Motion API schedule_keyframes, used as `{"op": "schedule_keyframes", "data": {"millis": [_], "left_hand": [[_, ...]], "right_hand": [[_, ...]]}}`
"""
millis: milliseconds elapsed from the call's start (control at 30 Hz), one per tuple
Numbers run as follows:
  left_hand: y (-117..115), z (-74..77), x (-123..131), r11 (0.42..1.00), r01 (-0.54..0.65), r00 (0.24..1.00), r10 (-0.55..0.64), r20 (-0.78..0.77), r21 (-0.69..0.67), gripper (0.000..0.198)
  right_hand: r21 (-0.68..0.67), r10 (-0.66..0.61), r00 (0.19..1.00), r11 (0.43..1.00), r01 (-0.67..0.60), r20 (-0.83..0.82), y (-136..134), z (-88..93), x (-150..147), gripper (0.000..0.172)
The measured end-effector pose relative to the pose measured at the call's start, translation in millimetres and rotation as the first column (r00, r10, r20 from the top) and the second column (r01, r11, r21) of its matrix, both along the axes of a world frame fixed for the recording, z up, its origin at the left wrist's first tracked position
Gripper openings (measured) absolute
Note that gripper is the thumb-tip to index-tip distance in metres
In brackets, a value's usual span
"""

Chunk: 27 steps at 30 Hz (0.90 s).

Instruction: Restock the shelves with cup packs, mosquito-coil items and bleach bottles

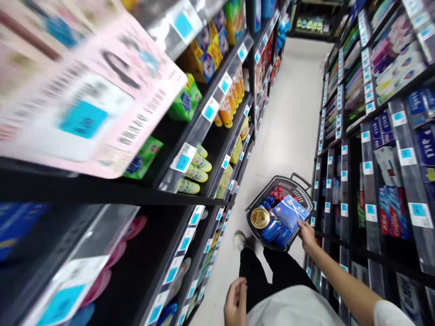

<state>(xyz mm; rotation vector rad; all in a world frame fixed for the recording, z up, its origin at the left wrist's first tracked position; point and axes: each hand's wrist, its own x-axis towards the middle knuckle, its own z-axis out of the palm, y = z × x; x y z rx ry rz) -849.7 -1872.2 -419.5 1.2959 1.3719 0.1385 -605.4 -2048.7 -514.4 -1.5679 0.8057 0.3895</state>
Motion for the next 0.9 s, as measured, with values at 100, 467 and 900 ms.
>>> {"op": "schedule_keyframes", "data": {"millis": [100,467,900], "left_hand": [[16,30.0,24,0.992,0.119,0.986,-0.114,0.120,-0.035,0.068],[53,164.7,77,0.954,0.274,0.815,-0.298,0.497,0.122,0.068],[93,221.0,54,0.967,0.255,0.720,-0.196,0.666,0.008,0.058]], "right_hand": [[0.128,0.078,0.995,0.988,-0.085,0.059,4,58.9,-12,0.054],[0.331,0.306,0.840,0.816,-0.474,0.447,58,269.5,-18,0.042],[0.444,0.399,0.767,0.642,-0.625,0.502,114,342.8,-34,0.039]]}}
